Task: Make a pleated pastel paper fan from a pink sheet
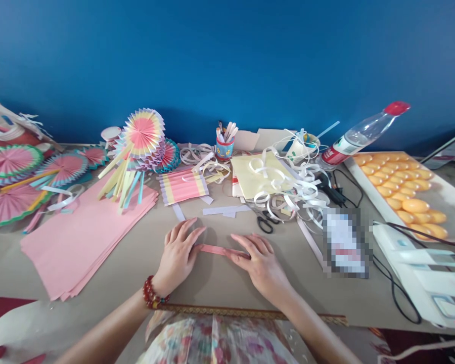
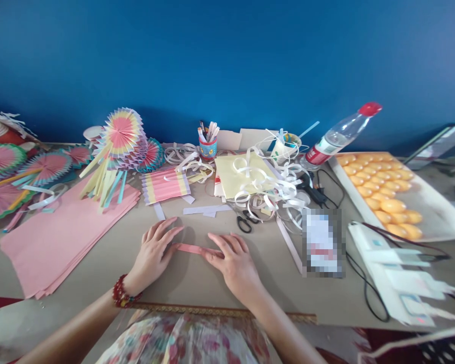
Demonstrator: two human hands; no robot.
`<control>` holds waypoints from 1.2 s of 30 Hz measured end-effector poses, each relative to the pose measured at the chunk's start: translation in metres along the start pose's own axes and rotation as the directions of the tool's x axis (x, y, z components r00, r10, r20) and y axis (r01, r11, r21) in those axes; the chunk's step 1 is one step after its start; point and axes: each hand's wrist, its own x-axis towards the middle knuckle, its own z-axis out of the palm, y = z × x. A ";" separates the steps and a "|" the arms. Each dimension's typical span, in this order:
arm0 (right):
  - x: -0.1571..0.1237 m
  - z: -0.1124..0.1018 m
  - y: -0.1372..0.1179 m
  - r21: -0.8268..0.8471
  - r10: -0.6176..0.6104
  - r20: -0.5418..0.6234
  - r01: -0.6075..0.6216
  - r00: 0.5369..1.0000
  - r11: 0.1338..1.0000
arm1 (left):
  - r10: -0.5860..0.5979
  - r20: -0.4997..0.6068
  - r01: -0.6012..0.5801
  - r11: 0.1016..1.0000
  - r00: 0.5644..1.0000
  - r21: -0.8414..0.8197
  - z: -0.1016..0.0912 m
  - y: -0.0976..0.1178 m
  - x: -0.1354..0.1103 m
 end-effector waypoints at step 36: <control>0.003 0.001 0.001 -0.091 -0.045 0.081 0.053 0.996 0.994 | 0.430 0.314 -0.468 0.883 0.846 0.050 -0.011 0.004 -0.015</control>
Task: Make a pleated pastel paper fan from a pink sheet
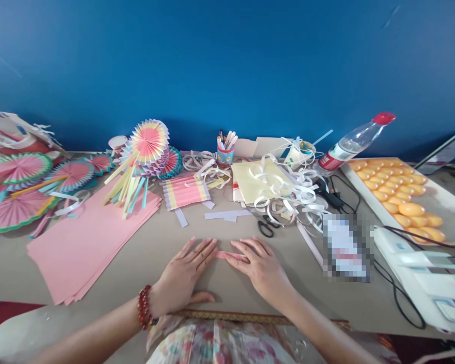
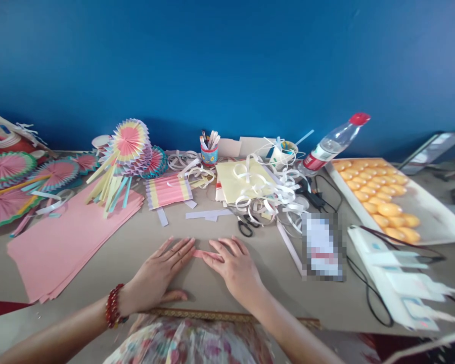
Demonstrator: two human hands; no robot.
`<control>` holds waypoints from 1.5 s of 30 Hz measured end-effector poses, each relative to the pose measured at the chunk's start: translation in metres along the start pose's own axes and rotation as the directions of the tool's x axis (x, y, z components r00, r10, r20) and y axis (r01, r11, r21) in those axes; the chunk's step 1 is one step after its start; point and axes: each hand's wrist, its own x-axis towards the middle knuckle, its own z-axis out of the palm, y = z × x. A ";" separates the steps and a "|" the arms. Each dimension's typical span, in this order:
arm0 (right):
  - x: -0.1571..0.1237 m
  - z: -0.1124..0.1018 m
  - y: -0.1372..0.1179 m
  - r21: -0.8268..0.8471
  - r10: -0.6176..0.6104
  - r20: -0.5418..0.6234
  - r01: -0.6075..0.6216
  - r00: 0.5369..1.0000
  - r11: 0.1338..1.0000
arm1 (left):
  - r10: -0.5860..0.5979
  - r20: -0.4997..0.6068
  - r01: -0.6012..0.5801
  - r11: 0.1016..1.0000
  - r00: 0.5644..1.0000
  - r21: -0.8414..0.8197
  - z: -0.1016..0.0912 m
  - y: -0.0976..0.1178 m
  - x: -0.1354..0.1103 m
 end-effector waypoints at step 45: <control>-0.046 -0.008 0.013 -0.143 0.073 -0.008 -0.073 0.997 0.987 | -0.042 -0.035 0.045 0.995 0.998 0.090 0.003 -0.014 -0.024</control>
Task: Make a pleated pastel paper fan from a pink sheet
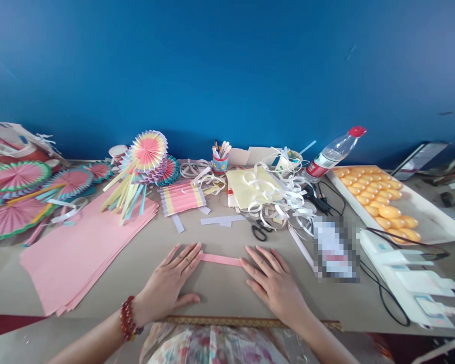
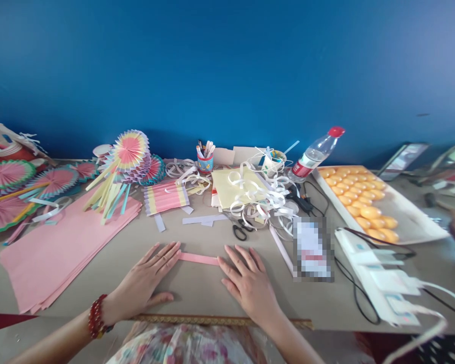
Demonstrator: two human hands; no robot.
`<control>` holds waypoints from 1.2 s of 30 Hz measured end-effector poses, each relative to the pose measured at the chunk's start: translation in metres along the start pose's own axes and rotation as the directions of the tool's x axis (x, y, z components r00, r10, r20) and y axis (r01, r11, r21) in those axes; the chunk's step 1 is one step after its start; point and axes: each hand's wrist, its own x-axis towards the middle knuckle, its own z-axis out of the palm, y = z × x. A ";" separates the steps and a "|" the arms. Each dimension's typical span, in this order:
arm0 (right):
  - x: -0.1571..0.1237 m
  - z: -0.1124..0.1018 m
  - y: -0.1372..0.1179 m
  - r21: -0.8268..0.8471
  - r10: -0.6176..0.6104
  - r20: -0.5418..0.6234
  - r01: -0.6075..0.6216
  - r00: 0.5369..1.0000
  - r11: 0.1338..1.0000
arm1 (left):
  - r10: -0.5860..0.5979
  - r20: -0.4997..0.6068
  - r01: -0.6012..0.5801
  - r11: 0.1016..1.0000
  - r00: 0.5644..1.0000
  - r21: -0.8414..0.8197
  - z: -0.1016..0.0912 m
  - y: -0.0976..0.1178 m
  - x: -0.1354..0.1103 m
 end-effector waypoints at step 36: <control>0.040 0.001 -0.013 0.170 0.021 -0.242 0.021 0.970 0.985 | -0.257 -0.197 0.192 0.935 0.946 -0.299 0.001 -0.003 0.007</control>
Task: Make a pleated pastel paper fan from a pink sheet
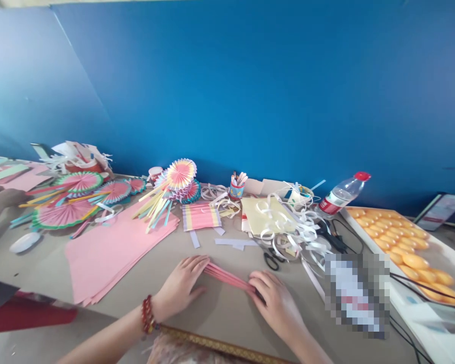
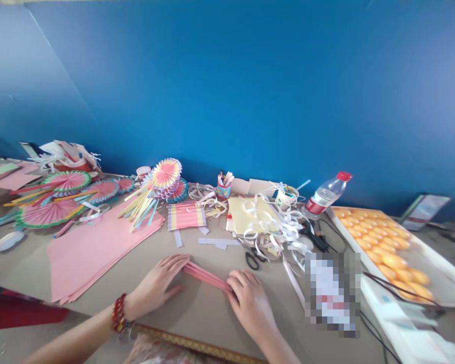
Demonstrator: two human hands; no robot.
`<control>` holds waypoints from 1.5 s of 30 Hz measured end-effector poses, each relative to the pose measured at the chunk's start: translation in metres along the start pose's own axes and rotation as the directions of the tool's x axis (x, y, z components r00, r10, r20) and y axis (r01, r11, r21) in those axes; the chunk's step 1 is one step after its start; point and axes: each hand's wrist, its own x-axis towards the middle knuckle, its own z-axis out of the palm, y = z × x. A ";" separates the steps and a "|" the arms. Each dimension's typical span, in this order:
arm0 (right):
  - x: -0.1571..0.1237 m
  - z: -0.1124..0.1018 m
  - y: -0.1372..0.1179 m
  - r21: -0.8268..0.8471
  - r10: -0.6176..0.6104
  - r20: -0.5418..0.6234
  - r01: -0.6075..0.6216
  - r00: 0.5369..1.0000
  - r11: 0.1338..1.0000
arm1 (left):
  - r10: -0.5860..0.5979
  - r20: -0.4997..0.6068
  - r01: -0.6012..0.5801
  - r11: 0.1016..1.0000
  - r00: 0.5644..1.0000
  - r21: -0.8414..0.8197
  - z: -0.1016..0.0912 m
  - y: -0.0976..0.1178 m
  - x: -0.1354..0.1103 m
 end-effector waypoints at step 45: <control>0.069 -0.014 -0.015 0.911 0.244 0.384 -0.408 0.890 0.055 | 0.089 -0.105 -0.113 0.964 0.990 -0.242 -0.015 0.031 0.059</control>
